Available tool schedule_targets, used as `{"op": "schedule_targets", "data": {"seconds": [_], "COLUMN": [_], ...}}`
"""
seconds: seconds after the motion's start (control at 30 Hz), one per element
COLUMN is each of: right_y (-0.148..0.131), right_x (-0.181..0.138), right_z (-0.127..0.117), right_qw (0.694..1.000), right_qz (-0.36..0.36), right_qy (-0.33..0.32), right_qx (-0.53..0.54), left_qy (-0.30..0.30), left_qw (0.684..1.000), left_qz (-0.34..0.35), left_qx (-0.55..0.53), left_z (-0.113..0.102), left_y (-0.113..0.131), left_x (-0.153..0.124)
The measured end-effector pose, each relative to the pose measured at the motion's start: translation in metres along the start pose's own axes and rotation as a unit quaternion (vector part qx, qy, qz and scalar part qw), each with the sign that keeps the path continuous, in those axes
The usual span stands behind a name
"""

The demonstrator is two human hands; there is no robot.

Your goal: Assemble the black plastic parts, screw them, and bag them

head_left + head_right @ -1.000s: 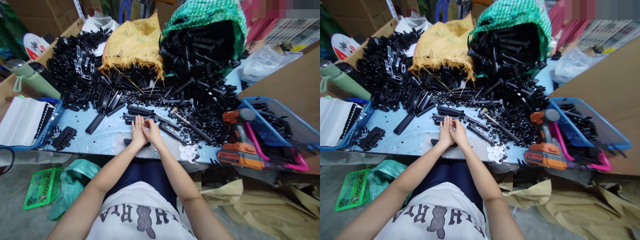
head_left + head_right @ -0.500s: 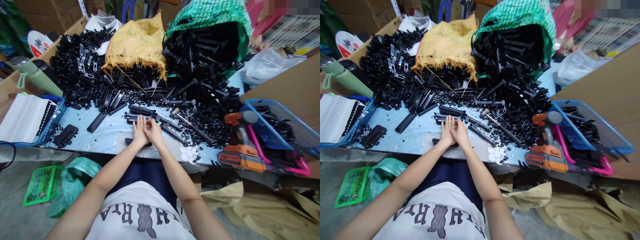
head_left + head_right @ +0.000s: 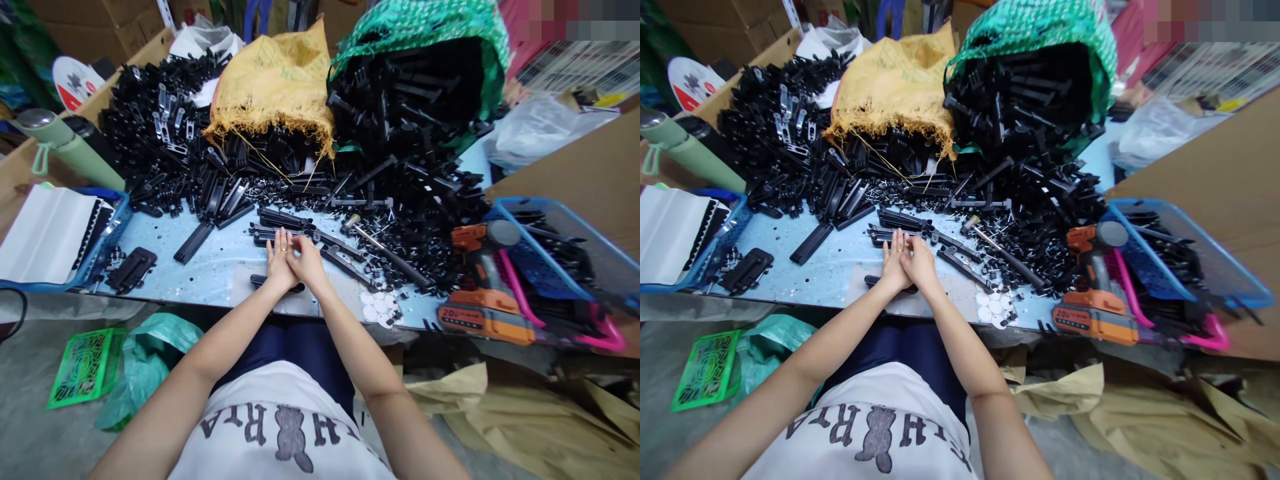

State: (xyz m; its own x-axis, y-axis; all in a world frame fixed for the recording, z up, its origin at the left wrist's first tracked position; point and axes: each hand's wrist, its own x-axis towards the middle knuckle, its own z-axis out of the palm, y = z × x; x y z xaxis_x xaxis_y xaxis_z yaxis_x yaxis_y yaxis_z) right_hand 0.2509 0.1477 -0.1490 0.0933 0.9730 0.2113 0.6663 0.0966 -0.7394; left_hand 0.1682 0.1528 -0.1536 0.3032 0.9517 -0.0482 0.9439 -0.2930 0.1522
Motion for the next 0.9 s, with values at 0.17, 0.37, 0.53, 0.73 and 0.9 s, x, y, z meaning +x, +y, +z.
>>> {"op": "schedule_targets", "data": {"seconds": [0.17, 0.37, 0.53, 0.73, 0.9], "right_y": [-0.002, -0.003, -0.009, -0.019, -0.020], "right_x": [0.001, 0.001, -0.001, -0.007, -0.012], "right_z": [-0.001, 0.002, -0.002, -0.008, -0.008], "right_qw": [0.999, 1.000, 0.999, 0.998, 0.999], "right_qz": [0.025, -0.011, 0.021, -0.035, -0.010], "right_qy": [-0.016, -0.006, -0.021, 0.037, 0.040], "right_qx": [-0.024, -0.011, -0.016, 0.028, 0.002], "left_qy": [0.002, -0.009, 0.038, 0.080, 0.099], "left_qw": [1.000, 1.000, 0.999, 0.997, 0.995], "left_qz": [0.000, -0.004, -0.013, -0.003, 0.006], "left_qx": [-0.007, 0.001, 0.000, 0.003, 0.010], "left_z": [-0.001, -0.004, -0.006, -0.009, -0.002], "left_y": [0.000, 0.001, 0.003, 0.006, 0.005], "left_x": [0.000, -0.001, -0.004, -0.008, -0.006]}}
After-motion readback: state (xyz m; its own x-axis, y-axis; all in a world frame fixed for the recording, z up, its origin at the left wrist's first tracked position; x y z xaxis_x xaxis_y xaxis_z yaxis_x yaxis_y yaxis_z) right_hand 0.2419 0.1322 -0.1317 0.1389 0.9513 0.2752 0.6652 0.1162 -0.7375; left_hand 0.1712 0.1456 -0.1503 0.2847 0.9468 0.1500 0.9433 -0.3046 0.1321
